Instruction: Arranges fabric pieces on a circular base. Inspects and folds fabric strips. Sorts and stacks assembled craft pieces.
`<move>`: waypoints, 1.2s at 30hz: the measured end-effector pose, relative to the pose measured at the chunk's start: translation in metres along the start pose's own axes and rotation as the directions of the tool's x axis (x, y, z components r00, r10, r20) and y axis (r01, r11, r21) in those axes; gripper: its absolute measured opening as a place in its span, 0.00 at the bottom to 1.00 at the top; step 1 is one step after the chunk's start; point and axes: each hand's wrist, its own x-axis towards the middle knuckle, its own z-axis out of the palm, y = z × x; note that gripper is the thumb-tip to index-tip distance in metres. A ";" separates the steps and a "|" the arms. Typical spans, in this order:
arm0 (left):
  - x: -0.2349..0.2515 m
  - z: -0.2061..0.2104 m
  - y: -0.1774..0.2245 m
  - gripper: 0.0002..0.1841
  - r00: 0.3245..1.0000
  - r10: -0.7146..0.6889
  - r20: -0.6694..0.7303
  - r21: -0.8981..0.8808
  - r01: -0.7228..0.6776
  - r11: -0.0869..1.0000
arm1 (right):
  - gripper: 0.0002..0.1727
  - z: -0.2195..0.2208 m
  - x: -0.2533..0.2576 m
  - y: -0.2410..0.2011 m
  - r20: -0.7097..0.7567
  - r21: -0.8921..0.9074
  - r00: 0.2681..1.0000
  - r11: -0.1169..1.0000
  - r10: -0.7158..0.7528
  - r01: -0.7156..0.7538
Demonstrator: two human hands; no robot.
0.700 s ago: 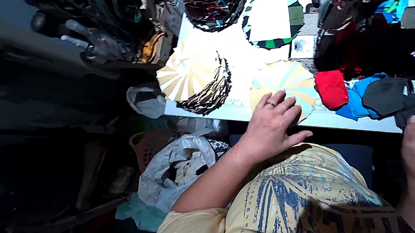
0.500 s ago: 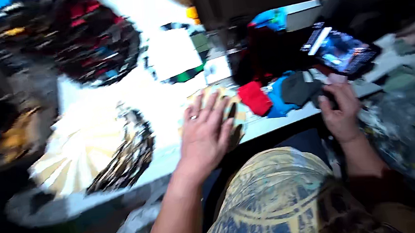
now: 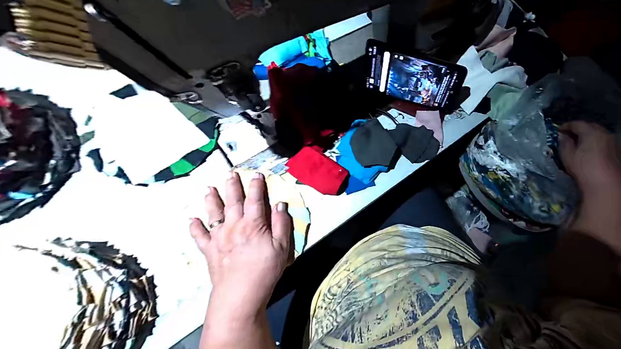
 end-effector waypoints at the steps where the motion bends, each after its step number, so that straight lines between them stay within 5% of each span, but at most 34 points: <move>1: 0.000 0.000 0.001 0.36 1.000 -0.003 -0.002 -0.004 0.003 1.000 | 0.20 0.007 0.002 0.009 0.099 -0.032 0.994 0.999 0.038 -0.035; 4: 0.000 0.000 0.002 0.36 1.000 -0.013 0.009 -0.013 0.013 1.000 | 0.23 0.023 -0.004 -0.005 0.307 -0.109 0.947 0.992 0.095 -0.064; 7: 0.000 -0.001 0.003 0.36 0.999 -0.022 0.038 0.007 0.022 1.000 | 0.25 0.026 -0.008 -0.018 0.360 -0.147 0.927 0.988 0.105 -0.055; 11: 0.001 -0.003 0.005 0.35 0.999 -0.026 0.045 0.012 0.026 1.000 | 0.13 0.022 -0.005 -0.013 0.259 0.032 0.966 0.999 -0.004 -0.004; 14: 0.001 -0.003 0.007 0.35 0.998 -0.035 0.060 0.003 0.035 0.999 | 0.12 0.026 0.003 -0.001 0.041 0.175 0.995 0.981 -0.091 0.083; 16: 0.001 -0.004 0.007 0.35 0.997 -0.042 0.065 0.004 0.041 0.999 | 0.15 0.029 0.010 0.004 -0.026 0.210 0.992 0.970 -0.120 0.123; 21: 0.001 -0.005 0.008 0.35 0.996 -0.044 0.078 -0.013 0.046 0.999 | 0.40 0.030 0.002 -0.030 0.247 -0.078 0.969 0.997 0.019 0.001; 28: 0.001 -0.004 0.006 0.35 0.997 -0.037 0.070 -0.009 0.038 0.999 | 0.17 0.035 0.006 -0.013 0.102 0.097 0.994 0.995 -0.023 0.013; 36: 0.001 -0.006 0.009 0.35 0.996 -0.045 0.071 -0.009 0.046 0.999 | 0.17 0.018 -0.003 -0.006 0.371 -0.089 0.929 0.995 -0.011 0.047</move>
